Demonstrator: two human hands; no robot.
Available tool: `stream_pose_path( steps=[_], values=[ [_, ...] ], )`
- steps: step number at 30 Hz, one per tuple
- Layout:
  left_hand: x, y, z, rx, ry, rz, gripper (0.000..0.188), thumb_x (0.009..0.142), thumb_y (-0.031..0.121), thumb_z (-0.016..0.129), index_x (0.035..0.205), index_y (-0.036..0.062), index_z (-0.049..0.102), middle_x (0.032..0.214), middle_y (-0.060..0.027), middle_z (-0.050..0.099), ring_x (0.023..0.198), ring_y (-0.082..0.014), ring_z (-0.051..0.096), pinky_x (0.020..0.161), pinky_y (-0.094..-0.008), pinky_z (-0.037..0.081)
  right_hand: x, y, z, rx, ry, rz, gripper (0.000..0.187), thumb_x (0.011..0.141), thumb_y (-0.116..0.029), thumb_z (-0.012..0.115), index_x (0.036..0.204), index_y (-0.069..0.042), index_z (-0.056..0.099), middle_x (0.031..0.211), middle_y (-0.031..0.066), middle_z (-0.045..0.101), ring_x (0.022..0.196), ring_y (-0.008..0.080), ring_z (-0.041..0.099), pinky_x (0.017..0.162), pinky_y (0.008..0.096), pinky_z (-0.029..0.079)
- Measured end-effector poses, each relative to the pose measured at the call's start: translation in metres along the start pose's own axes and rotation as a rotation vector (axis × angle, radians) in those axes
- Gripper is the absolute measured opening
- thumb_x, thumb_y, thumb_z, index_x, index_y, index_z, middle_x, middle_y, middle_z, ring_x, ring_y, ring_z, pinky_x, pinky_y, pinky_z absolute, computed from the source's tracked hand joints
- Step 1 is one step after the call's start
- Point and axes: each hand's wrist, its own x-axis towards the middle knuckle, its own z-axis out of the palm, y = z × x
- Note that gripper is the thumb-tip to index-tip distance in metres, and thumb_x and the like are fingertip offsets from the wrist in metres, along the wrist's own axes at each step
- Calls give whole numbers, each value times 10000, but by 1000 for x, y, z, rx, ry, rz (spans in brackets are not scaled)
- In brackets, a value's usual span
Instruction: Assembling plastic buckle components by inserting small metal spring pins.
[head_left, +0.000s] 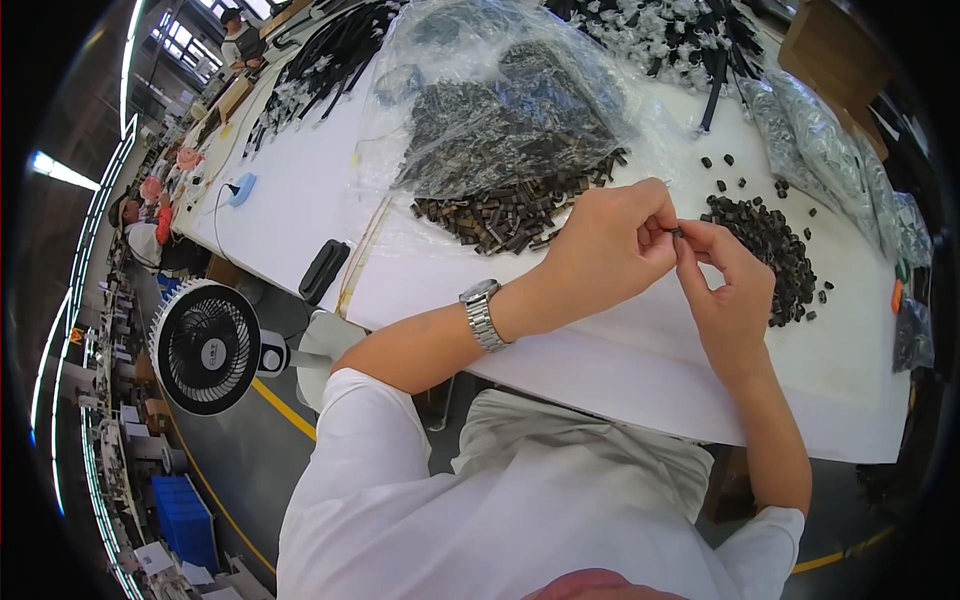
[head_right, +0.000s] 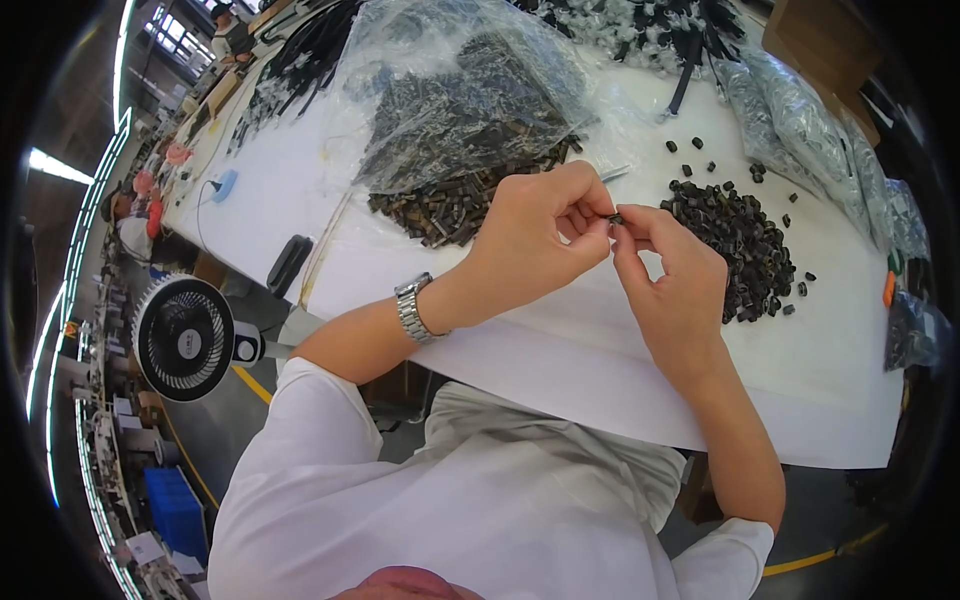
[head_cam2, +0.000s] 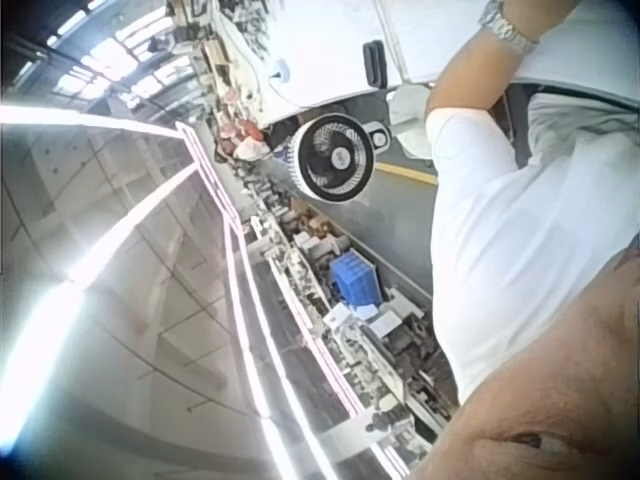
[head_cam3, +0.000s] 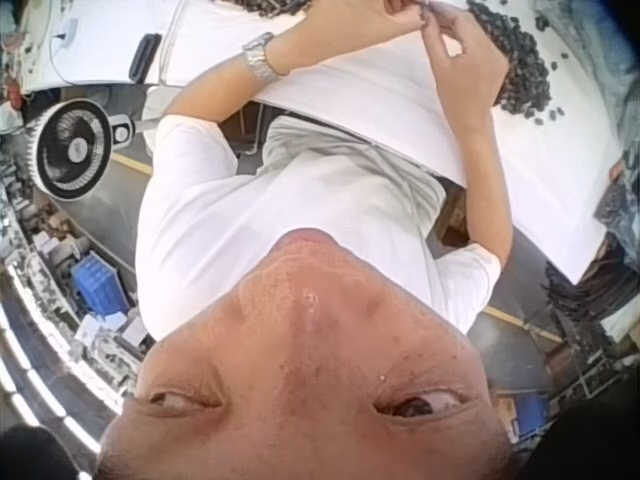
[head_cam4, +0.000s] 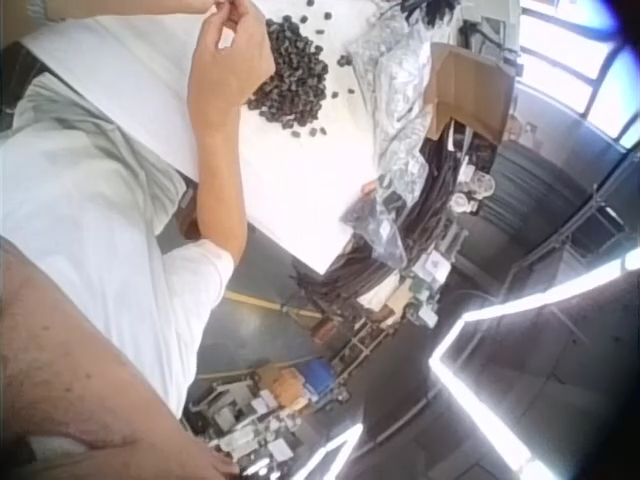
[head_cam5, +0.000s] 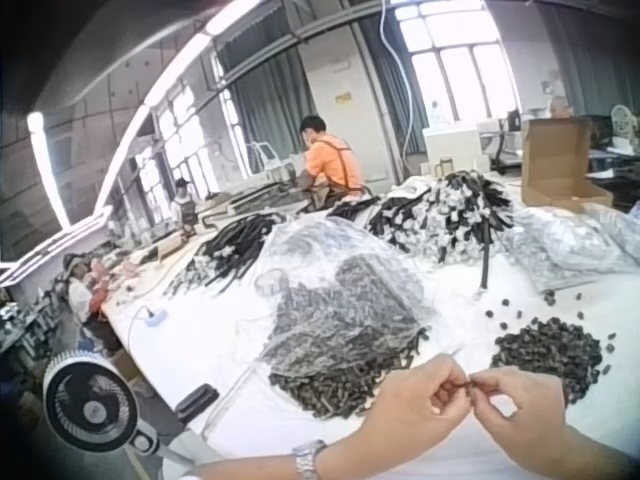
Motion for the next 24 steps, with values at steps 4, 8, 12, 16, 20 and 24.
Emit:
stream_pose_path(
  steps=[4,8,12,16,20,24],
  values=[
    [0,-1,6,28,-14,12,108,866,-9,715,952,-23,651,845,-67,712,762,-105,723,682,-259,597,0,2,-8,-94,-30,-98,179,977,6,697,1150,24,737,969,112,792,885,168,778,811,297,597],
    [3,4,-1,-168,-92,-204,87,923,-2,691,1001,-21,658,890,-65,723,778,-93,710,680,-250,593,9,13,-15,343,-177,157,169,995,35,638,1137,70,723,958,107,790,884,148,774,853,285,611],
    [3,11,-6,-239,-100,-227,65,982,-14,659,1039,-45,652,905,-80,729,788,-93,708,710,-242,593,13,5,-9,442,-169,182,161,1001,10,646,1126,80,721,947,115,793,892,152,787,849,282,620],
    [4,8,-7,-103,-44,-202,45,999,-25,656,1037,-50,657,878,-67,730,779,-90,704,711,-237,585,7,6,-4,375,-154,195,163,1003,-15,660,1119,82,720,952,127,795,899,162,793,823,287,627],
    [7,8,-8,-77,-68,-168,60,1009,-22,646,1054,-58,663,912,-65,732,809,-94,713,742,-238,592,7,4,-4,367,-117,172,162,1006,-24,661,1116,78,722,957,129,794,889,167,791,802,292,632],
    [8,9,-11,-183,-93,-222,81,1018,-17,636,1077,-60,670,947,-71,737,851,-101,724,775,-241,605,11,7,-8,507,-147,245,167,1007,-12,652,1130,82,713,994,121,787,894,165,779,828,290,628]
  ],
)
